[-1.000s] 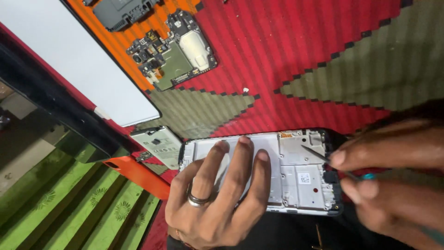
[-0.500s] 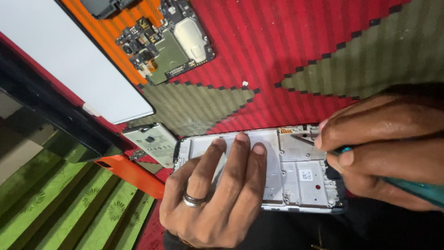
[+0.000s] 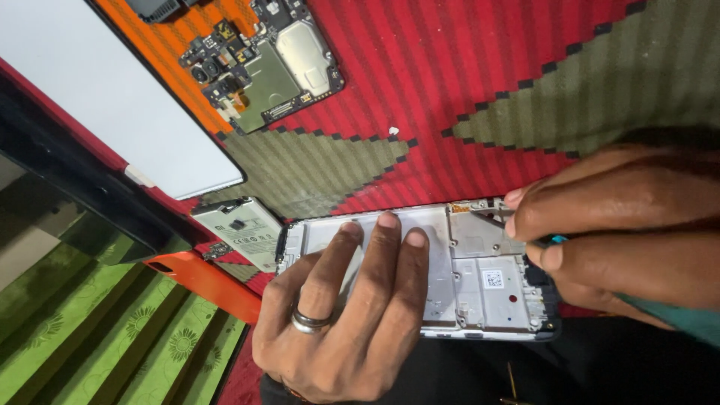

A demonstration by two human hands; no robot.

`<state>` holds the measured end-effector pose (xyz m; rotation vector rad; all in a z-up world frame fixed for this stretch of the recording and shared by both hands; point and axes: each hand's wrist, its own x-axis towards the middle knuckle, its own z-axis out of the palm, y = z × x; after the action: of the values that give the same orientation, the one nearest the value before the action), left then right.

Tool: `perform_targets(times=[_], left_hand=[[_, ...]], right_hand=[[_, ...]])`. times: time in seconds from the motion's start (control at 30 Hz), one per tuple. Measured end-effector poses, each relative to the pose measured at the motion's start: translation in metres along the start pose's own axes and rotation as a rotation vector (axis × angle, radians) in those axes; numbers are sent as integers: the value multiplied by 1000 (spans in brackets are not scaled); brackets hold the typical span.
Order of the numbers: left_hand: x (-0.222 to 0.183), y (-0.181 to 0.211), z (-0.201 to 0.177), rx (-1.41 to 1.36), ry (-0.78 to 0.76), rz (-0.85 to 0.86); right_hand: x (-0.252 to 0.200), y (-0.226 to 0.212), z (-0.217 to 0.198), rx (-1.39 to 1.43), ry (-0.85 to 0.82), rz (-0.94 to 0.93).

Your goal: The person disassembles a mobile phone to clean the internal chassis and remove modular components.

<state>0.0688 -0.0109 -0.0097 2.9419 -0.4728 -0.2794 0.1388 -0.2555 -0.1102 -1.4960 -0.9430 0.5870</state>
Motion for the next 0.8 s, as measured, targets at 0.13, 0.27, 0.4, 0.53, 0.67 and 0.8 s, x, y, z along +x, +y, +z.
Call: perform_targets(times=[0.13, 0.27, 0.4, 0.53, 0.67, 0.8], left_hand=[[0, -3, -1, -7, -1, 4], [-1, -7, -1, 6, 8, 25], [-3, -8, -2, 5, 1, 13], [-4, -7, -1, 22, 13, 20], [-6, -6, 0, 22, 10, 17], [-4, -6, -2, 17, -7, 19]], right_hand=[[10, -5, -6, -19, -67, -77], [16, -11, -8, -6, -107, -68], [6, -3, 3, -14, -83, -56], [-4, 2, 17, 7, 97, 18], [0, 2, 15, 63, 150, 99], [2, 3, 12, 24, 135, 70]])
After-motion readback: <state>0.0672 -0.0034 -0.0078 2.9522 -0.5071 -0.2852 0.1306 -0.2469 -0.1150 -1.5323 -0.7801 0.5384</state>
